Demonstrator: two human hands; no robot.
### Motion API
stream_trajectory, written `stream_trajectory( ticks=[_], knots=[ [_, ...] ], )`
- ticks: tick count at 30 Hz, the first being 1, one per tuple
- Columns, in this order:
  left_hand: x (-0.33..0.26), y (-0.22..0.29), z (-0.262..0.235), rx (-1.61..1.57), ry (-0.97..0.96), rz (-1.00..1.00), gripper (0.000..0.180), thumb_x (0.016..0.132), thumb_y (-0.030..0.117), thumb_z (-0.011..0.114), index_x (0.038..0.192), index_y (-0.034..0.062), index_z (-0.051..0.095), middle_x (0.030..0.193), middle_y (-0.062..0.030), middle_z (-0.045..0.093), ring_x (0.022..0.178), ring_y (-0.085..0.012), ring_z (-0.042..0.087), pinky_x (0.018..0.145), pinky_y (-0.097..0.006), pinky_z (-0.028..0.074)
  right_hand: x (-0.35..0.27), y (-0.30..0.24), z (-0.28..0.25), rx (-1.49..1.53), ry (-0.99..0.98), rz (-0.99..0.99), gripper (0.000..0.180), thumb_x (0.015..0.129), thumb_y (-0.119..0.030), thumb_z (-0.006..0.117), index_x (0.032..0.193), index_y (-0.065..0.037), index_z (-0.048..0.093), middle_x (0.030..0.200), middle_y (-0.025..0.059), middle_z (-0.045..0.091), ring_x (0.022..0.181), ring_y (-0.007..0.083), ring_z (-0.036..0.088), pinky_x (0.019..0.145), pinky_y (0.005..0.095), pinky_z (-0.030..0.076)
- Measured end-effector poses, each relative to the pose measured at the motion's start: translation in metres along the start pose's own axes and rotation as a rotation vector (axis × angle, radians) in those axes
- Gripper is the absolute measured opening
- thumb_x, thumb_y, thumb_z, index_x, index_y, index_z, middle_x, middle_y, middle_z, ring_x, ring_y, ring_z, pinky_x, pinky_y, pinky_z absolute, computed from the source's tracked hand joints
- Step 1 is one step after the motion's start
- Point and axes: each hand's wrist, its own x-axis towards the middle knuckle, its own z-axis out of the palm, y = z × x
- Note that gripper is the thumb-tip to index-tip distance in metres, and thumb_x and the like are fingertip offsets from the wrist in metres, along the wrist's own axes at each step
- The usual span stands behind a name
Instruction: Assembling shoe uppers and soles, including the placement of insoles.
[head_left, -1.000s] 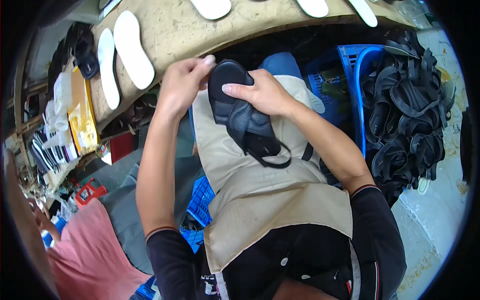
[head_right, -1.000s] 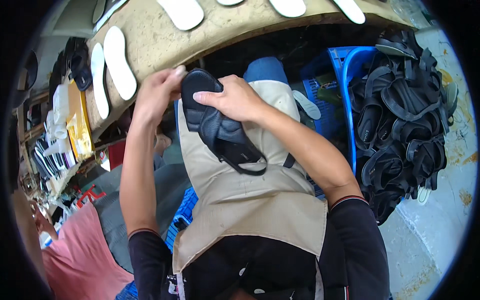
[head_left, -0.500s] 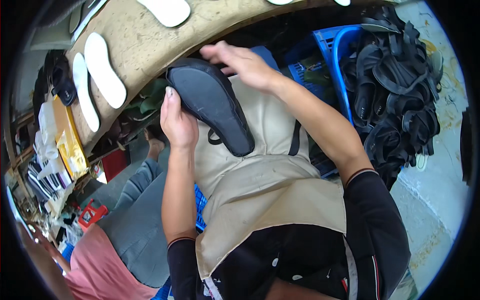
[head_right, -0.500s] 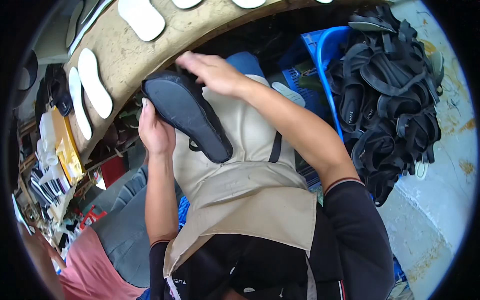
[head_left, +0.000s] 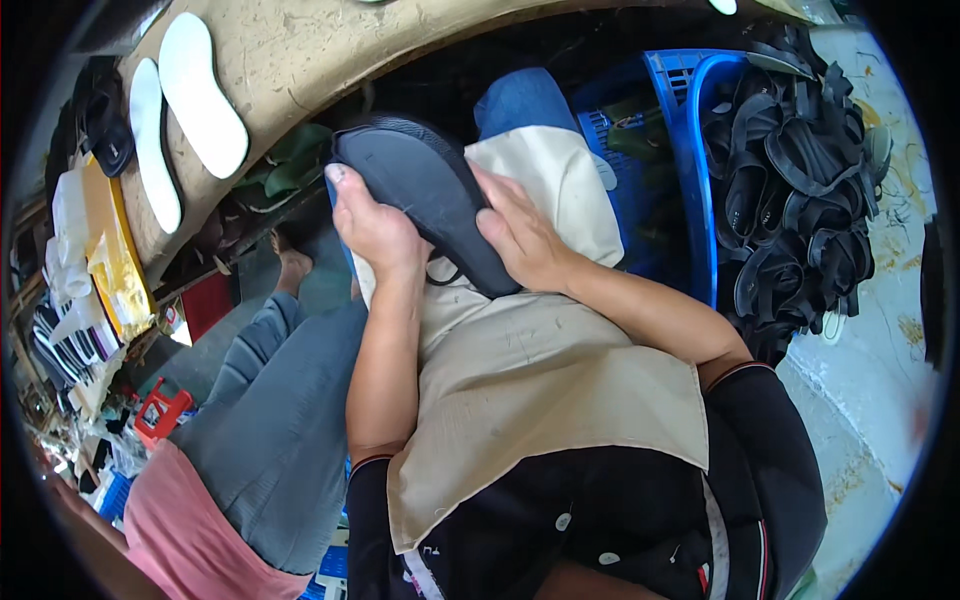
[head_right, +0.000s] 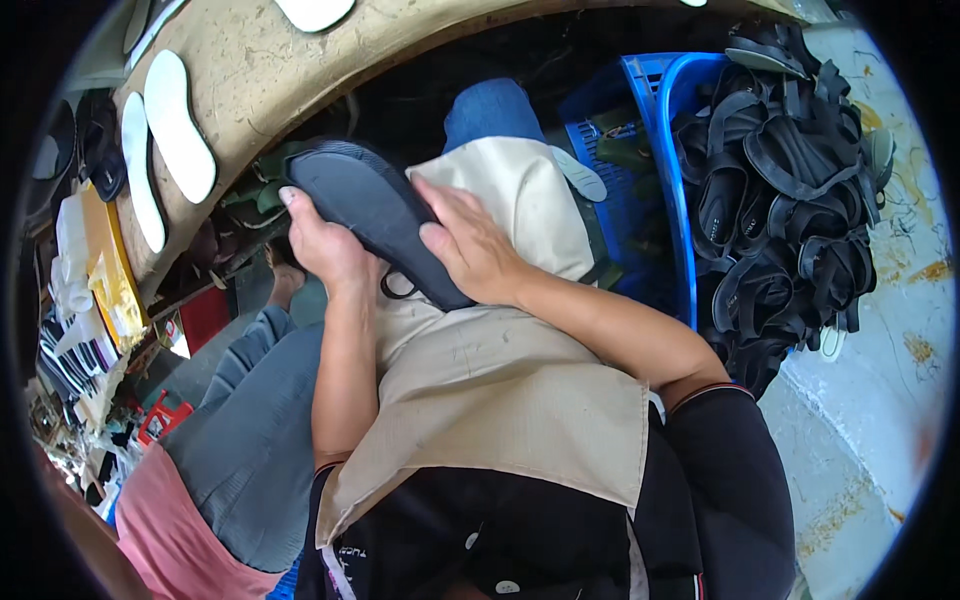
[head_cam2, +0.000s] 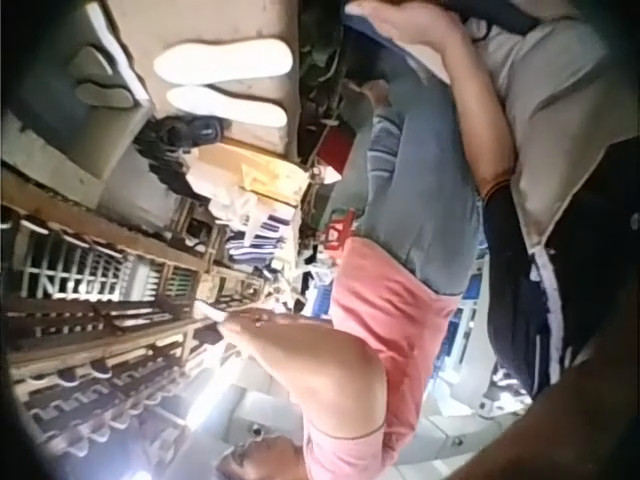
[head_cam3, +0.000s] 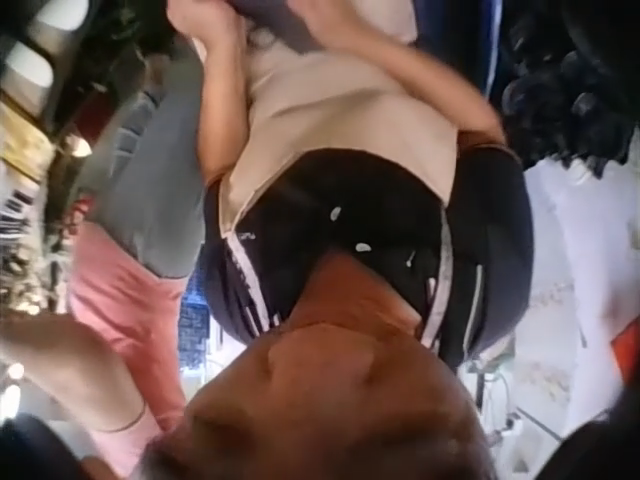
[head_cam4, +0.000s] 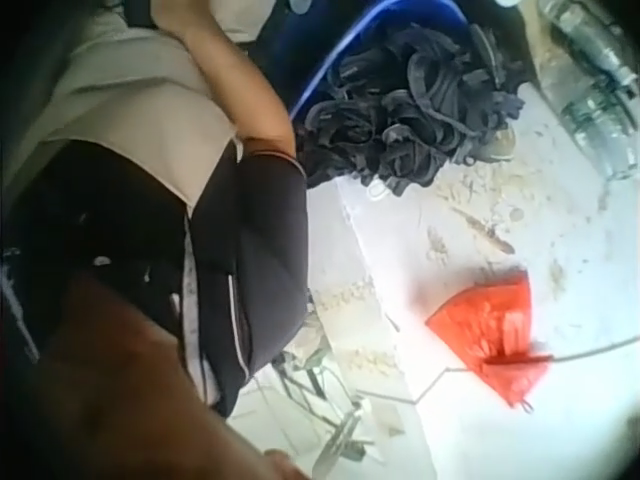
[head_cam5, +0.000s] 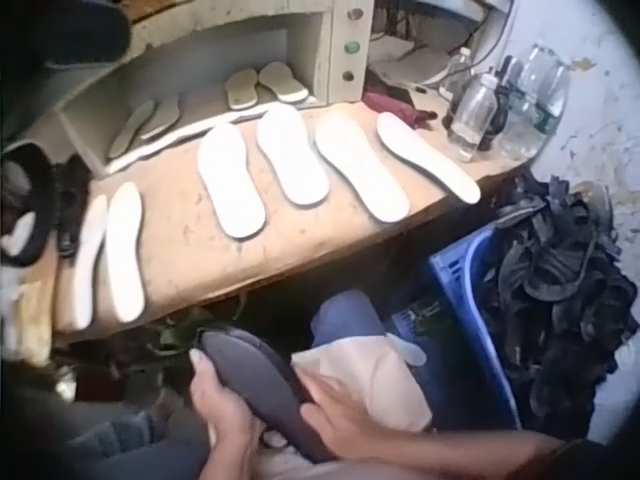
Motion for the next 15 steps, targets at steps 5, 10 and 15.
stream_trajectory(
  ticks=[5, 10, 15],
  knots=[
    [0.002, 0.021, -0.016, 0.136, -0.262, 0.184, 0.054, 0.111, 0.036, 0.028, 0.107, -0.0045, 0.064, 0.101, -0.0103, 0.070, 0.085, -0.0140, 0.062, 0.076, -0.024, 0.050, 0.047, -0.038, -0.035, 0.017, 0.093, -0.178, 0.055, 0.095, -0.019, 0.056, 0.147, -0.002, 0.047, 0.127, 0.0204, 0.063, 0.114, 0.0350, 0.057, 0.102, 0.0399, 0.042],
    [-0.022, 0.029, -0.017, 0.190, -0.474, 0.352, 0.060, 0.111, 0.038, 0.025, 0.105, -0.0051, 0.065, 0.098, -0.0102, 0.068, 0.082, -0.0142, 0.057, 0.075, -0.025, 0.047, 0.113, -0.097, -0.081, -0.010, -0.294, -0.367, 0.047, 0.092, -0.017, 0.062, 0.137, -0.007, 0.060, 0.100, 0.0173, 0.070, 0.081, 0.0297, 0.064, 0.076, 0.0363, 0.050],
    [-0.032, 0.035, -0.019, 0.051, -0.455, 0.362, 0.049, 0.107, 0.030, 0.035, 0.098, -0.0054, 0.067, 0.088, -0.0120, 0.067, 0.075, -0.0161, 0.055, 0.071, -0.027, 0.046, 0.115, -0.106, -0.083, -0.124, -0.373, -0.682, 0.028, 0.088, -0.014, 0.066, 0.114, -0.009, 0.075, 0.067, 0.0096, 0.064, 0.045, 0.0254, 0.048, 0.048, 0.0340, 0.040]
  ],
)
